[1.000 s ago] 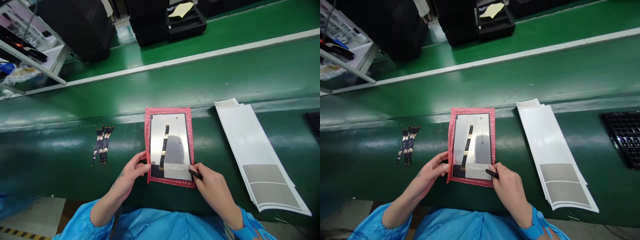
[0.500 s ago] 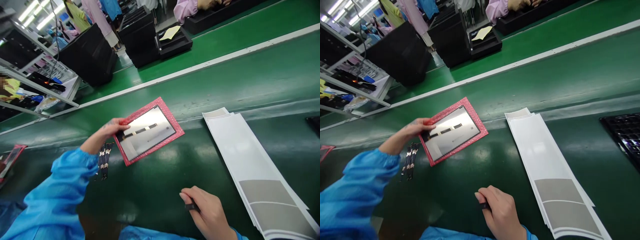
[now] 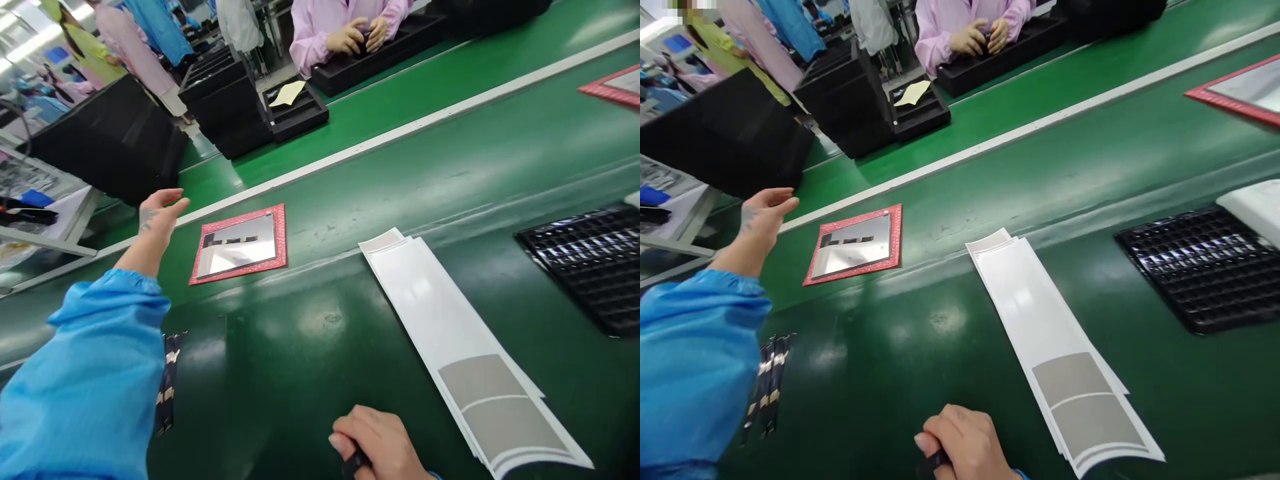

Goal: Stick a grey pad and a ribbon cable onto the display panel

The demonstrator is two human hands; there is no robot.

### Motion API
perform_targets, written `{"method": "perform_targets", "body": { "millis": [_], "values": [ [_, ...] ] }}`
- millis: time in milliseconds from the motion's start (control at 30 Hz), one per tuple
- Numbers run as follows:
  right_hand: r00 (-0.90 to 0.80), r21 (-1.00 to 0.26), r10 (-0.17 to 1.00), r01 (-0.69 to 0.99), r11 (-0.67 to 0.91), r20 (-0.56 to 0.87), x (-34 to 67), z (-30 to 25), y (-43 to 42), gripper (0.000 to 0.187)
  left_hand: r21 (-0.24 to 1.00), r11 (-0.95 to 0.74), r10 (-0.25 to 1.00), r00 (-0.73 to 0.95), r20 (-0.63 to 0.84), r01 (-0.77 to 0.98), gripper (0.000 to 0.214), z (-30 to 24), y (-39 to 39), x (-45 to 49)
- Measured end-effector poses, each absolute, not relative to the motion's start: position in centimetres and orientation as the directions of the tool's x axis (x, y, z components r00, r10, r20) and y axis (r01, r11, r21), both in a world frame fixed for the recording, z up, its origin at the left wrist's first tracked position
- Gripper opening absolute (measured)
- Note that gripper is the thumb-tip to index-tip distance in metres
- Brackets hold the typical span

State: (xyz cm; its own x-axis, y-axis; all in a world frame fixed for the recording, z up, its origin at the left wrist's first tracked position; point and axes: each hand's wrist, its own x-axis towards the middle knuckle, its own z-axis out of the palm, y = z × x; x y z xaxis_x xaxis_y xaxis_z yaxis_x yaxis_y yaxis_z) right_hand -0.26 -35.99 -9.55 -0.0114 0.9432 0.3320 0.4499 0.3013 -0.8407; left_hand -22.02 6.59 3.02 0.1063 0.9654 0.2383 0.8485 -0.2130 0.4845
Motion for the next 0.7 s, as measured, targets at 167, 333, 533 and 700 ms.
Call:
{"method": "perform_targets", "body": {
  "millis": [167, 333, 533, 700],
  "values": [
    [0.238, -0.919, 0.927, 0.340, 0.201, 0.291, 0.1, -7.5, -35.3, 0.026, 0.305, -0.718, 0.696, 0.650, 0.306, 0.626, 0.027, -2.1, -5.6, -18.1],
    [0.309, -0.936, 0.900, 0.267, 0.228, 0.307, 1.2, -7.1, -35.8, 0.052, 0.182, -0.980, 0.127, 0.947, 0.295, 0.075, 0.025, -8.5, -21.9, -14.1],
    [0.518, -0.989, 0.854, -0.095, 0.111, 0.045, 4.0, -5.8, -38.0, 0.057, 0.281, -0.960, 0.125, 0.906, 0.404, 0.007, 0.030, -11.5, -29.4, -10.3],
    [0.374, -0.934, 0.913, -0.356, -0.021, -0.162, 2.8, -3.9, -34.1, 0.035, 0.148, -0.941, -0.225, 0.887, 0.403, -0.306, 0.022, -11.8, -33.0, -8.5]
  ]
}}
